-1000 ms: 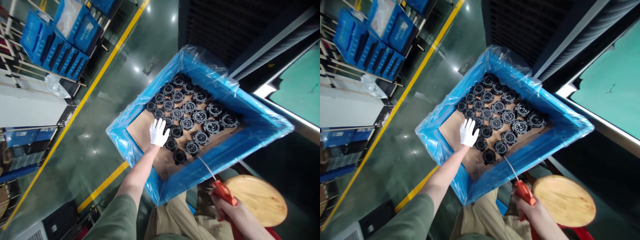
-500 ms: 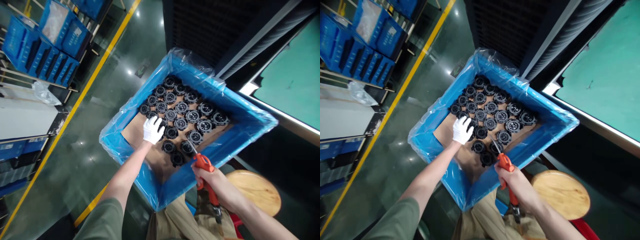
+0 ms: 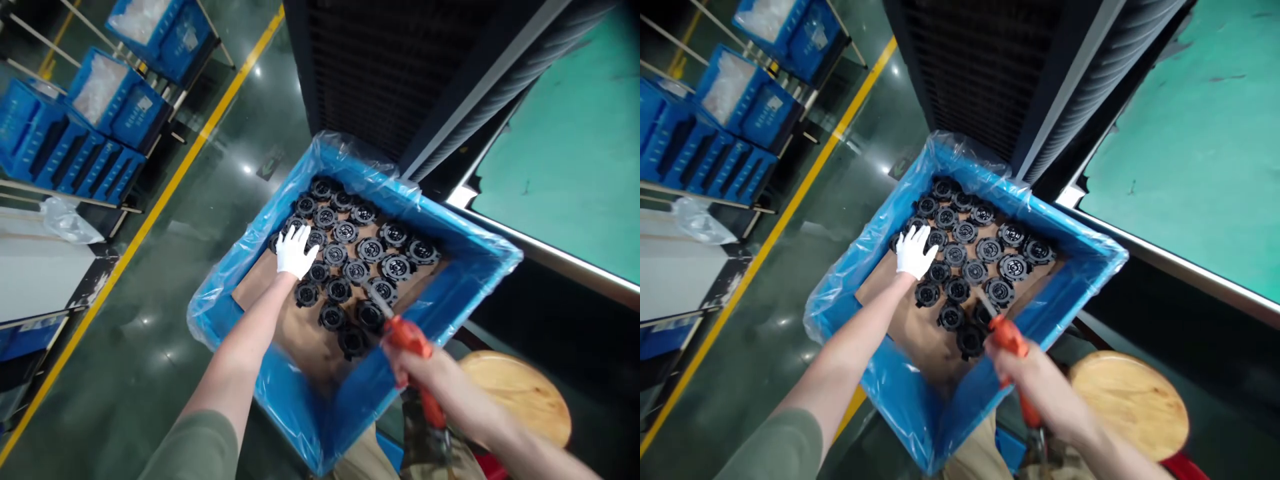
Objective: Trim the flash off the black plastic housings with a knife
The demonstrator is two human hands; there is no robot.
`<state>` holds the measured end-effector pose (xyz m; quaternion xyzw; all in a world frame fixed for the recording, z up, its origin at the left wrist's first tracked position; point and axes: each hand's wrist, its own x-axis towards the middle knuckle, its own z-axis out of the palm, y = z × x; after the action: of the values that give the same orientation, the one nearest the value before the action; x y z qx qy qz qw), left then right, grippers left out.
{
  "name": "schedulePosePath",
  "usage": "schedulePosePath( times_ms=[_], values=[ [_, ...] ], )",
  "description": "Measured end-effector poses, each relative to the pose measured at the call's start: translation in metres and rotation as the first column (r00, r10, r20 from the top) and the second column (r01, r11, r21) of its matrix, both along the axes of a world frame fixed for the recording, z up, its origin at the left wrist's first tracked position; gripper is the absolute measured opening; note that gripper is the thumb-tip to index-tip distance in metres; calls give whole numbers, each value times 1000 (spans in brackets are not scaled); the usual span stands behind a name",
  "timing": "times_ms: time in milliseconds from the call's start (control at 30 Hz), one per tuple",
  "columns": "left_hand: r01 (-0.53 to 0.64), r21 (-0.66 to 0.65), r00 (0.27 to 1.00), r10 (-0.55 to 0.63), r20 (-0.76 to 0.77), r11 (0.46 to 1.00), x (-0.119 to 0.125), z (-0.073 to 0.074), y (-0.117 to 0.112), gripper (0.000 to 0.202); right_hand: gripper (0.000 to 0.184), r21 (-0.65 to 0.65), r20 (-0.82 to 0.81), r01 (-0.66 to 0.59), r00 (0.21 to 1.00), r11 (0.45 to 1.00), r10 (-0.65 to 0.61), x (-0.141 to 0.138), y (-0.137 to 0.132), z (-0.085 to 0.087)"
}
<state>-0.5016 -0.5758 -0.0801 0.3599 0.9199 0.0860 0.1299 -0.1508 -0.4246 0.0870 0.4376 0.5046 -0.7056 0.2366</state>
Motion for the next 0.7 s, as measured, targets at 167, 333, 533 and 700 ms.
schedulePosePath(
  times_ms=[167, 333, 533, 700],
  values=[
    [17, -65, 999, -19, -29, 998, 4, 6, 3, 68, 40, -50, -23, -8, 1000, 999, 7, -39, 14, -15],
    [23, -135, 999, -28, -34, 991, 0, 15, 6, 67, 43, -59, -61, 81, 995, 995, -84, -59, 12, -7],
    [106, -90, 993, -110, -46, 990, -45, 31, 43, 60, 46, -118, -11, 126, 992, 985, -129, -46, 13, 2],
    [239, -36, 971, -239, 6, 970, -56, 17, 97, 77, 61, 89, 86, 350, 930, 932, -358, 7, 22, 5]
  ],
)
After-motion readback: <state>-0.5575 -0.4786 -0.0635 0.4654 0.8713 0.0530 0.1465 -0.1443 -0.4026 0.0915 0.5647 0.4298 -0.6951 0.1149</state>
